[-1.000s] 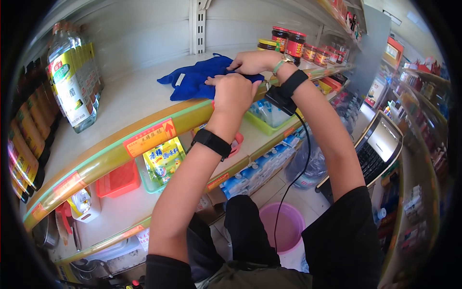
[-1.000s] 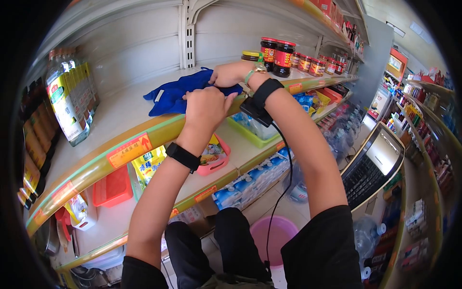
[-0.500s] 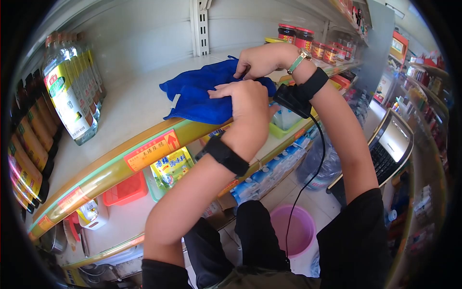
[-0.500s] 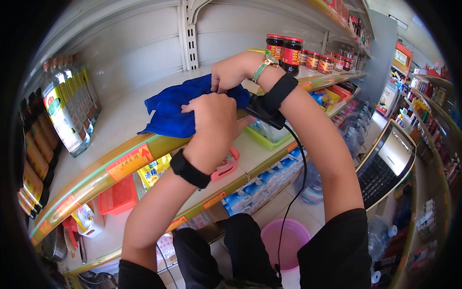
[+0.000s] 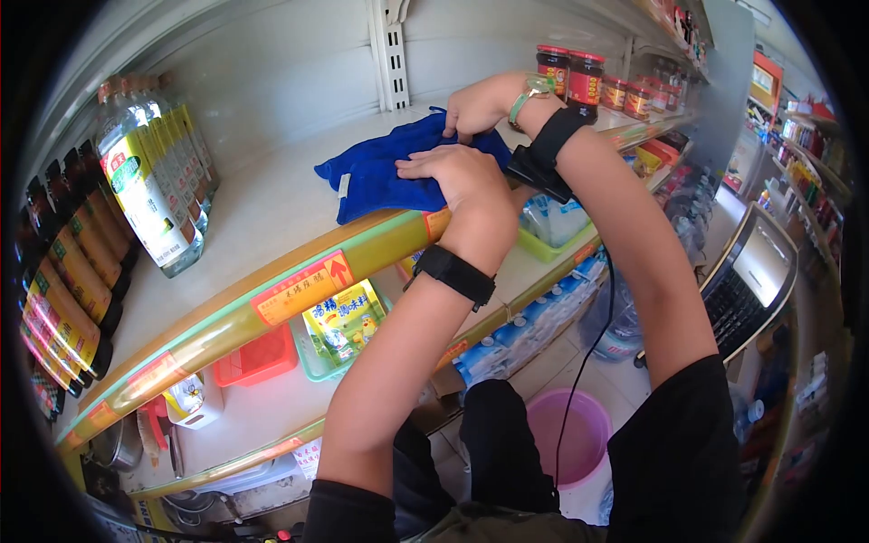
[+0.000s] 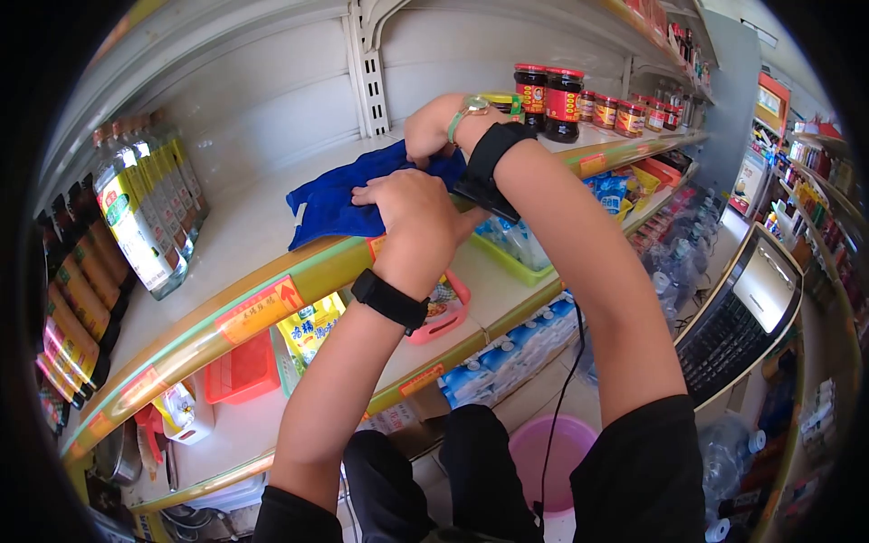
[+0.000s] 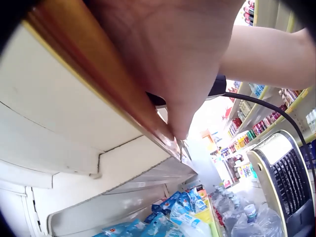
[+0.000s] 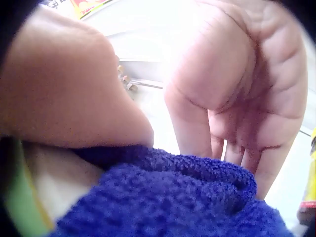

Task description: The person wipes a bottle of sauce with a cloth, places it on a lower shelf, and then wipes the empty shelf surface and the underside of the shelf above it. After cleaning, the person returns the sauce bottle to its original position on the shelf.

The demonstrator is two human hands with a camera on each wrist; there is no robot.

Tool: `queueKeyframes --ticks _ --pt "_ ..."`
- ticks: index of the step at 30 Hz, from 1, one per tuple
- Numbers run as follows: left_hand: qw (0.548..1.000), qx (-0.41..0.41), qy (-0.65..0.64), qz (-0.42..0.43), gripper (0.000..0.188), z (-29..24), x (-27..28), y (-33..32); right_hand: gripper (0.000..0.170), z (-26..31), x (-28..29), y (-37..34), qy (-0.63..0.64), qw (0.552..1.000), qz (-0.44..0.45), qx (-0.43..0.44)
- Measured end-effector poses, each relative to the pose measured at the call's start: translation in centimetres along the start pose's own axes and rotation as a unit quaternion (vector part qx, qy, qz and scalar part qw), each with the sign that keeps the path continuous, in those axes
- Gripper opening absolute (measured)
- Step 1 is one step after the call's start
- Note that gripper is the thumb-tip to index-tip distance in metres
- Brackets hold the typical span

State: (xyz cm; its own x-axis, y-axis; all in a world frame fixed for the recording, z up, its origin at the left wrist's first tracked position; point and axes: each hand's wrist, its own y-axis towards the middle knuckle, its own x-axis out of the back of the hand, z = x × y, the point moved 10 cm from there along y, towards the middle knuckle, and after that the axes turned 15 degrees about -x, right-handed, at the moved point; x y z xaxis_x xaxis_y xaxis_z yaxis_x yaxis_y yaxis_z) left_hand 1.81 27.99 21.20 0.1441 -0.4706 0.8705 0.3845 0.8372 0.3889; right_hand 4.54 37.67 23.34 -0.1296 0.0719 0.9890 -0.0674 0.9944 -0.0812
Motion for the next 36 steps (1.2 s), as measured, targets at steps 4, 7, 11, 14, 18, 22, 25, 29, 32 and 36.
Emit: queueKeyframes --ticks 4,7,11,14,18,22,25,29,32,36 --pt "1.000 -0.006 0.003 -0.008 0.096 0.3 0.1 -0.7 0.040 0.2 -0.6 0.7 -0.050 0.998 -0.031 0.010" --pt "0.999 -0.028 0.029 -0.037 0.096 0.1 0.6 -1.6 0.038 0.4 -0.4 -0.3 -0.026 0.998 -0.063 0.004" --pt "0.997 -0.047 0.048 -0.039 0.093 0.0 1.1 -2.9 0.037 1.5 0.0 -3.5 -0.028 0.998 -0.056 -0.012" --pt "0.995 -0.059 0.065 -0.052 0.088 -0.1 1.3 -3.5 0.035 2.2 0.4 -5.6 -0.057 0.996 -0.067 -0.020" --pt "0.993 -0.050 0.083 -0.073 0.083 0.2 1.7 -3.7 0.033 2.4 1.3 -7.6 -0.046 0.994 -0.095 -0.012" --pt "0.996 -0.048 0.054 -0.047 0.082 0.4 1.7 -3.7 0.022 1.9 1.9 -7.5 0.006 0.991 -0.136 0.019" --pt "0.995 -0.013 0.084 -0.057 0.081 0.6 1.9 -3.9 0.022 1.7 1.6 -7.0 0.040 0.987 -0.147 0.045" --pt "0.991 -0.003 0.032 -0.132 0.083 1.2 2.4 -4.2 0.021 1.9 1.5 -6.2 0.035 0.988 -0.148 0.038" --pt "0.996 -0.040 -0.007 -0.083 0.087 1.0 1.8 -3.5 0.022 2.4 1.8 -5.0 0.019 0.989 -0.141 0.036" --pt "0.997 -0.011 0.010 -0.079 0.092 1.5 1.0 -2.5 0.027 1.8 0.7 -1.9 -0.014 0.994 -0.109 0.006"
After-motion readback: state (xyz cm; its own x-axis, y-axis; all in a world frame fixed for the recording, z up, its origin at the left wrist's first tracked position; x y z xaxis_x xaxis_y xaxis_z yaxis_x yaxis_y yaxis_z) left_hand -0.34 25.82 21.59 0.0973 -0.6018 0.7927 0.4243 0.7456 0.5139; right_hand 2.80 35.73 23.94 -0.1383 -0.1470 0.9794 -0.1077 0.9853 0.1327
